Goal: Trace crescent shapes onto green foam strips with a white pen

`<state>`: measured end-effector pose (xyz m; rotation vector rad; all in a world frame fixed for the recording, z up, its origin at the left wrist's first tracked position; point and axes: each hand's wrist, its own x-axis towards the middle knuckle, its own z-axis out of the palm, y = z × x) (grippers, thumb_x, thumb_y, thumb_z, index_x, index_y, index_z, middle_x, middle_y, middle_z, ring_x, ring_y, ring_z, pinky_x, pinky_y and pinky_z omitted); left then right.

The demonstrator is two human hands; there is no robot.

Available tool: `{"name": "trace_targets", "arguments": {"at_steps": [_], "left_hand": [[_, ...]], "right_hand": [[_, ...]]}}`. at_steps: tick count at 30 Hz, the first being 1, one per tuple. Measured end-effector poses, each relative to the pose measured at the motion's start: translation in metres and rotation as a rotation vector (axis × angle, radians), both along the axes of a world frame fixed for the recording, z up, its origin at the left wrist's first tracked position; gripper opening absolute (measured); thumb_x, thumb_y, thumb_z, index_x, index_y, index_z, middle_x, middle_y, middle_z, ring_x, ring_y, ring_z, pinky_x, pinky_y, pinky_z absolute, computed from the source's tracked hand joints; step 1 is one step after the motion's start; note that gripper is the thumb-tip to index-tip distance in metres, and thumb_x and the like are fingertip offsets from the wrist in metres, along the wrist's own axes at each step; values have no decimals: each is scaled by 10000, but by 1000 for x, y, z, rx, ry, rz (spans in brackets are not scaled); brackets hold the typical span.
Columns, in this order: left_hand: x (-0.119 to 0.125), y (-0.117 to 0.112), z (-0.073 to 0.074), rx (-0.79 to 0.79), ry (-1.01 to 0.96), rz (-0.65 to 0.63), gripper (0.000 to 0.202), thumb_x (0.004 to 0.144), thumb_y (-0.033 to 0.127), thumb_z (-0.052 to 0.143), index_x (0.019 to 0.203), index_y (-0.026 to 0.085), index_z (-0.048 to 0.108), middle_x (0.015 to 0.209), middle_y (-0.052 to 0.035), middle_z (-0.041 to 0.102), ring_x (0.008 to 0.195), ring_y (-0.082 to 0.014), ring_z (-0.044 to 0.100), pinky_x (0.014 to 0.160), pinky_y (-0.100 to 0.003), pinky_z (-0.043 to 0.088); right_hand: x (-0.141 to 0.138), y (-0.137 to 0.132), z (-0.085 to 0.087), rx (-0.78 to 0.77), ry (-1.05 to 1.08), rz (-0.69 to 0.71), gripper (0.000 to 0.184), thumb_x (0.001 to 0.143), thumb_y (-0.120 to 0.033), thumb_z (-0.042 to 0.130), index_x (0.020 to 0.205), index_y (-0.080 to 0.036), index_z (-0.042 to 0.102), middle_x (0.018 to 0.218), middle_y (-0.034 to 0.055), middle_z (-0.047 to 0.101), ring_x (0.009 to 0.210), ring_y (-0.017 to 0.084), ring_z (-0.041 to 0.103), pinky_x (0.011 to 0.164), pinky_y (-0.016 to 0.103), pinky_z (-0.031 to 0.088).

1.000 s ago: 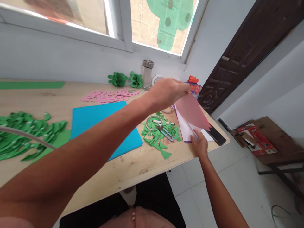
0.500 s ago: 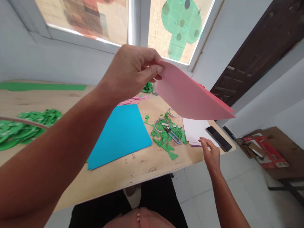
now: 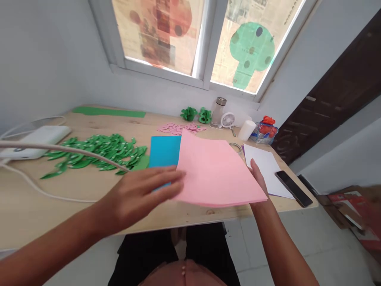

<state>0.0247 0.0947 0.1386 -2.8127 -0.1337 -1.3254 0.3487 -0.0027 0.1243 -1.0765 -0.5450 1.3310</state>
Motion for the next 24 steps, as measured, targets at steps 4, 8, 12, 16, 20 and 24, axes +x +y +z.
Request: {"name": "trace_targets", "arguments": {"at_steps": [4, 8, 12, 16, 20, 24], "left_hand": [[-38, -14, -44, -87, 89, 103, 503, 999, 121, 336, 1419, 359, 477, 1328, -39, 671, 1292, -222, 590, 1044, -411, 527], [-53, -7, -73, -42, 85, 218, 465, 998, 93, 357, 1393, 301, 488, 1329, -97, 665, 1322, -229, 562, 1060, -420, 510], [-49, 10, -95, 18, 59, 315, 377, 979, 67, 418, 1285, 233, 562, 1299, -122, 677, 1288, -232, 591, 1036, -397, 531], [-40, 23, -112, 111, 75, 456, 321, 978, 80, 383, 1102, 189, 658, 1174, -121, 730, 1147, -240, 680, 953, -378, 575], [-34, 25, -119, 134, 87, 567, 386, 978, 77, 310, 1013, 180, 680, 1073, -111, 756, 1041, -227, 719, 885, -354, 598], [-33, 22, -110, 127, 128, 583, 344, 967, 75, 355, 1002, 162, 686, 1082, -124, 756, 987, -228, 735, 847, -341, 610]], "right_hand": [[-18, 25, -2, -15, -293, 151, 412, 698, -395, 752, 1053, -193, 703, 978, 80, 780, 844, 263, 731, 732, 362, 570], [-38, 67, -9, 15, -424, 215, 373, 661, -361, 713, 989, -185, 712, 924, 64, 782, 787, 232, 718, 697, 321, 550], [-52, 109, -25, 11, -479, 199, 331, 650, -311, 642, 951, -191, 710, 832, 27, 775, 676, 195, 686, 628, 292, 535], [-60, 137, -48, -25, -532, 166, 382, 643, -275, 573, 988, -180, 706, 721, 4, 747, 556, 176, 639, 538, 270, 498], [-61, 150, -66, -49, -599, 123, 440, 627, -255, 534, 1024, -170, 705, 678, -9, 723, 517, 165, 613, 515, 259, 484], [-58, 155, -76, -56, -685, 97, 450, 641, -256, 515, 1037, -173, 712, 641, -15, 701, 518, 172, 618, 511, 263, 495]]}}
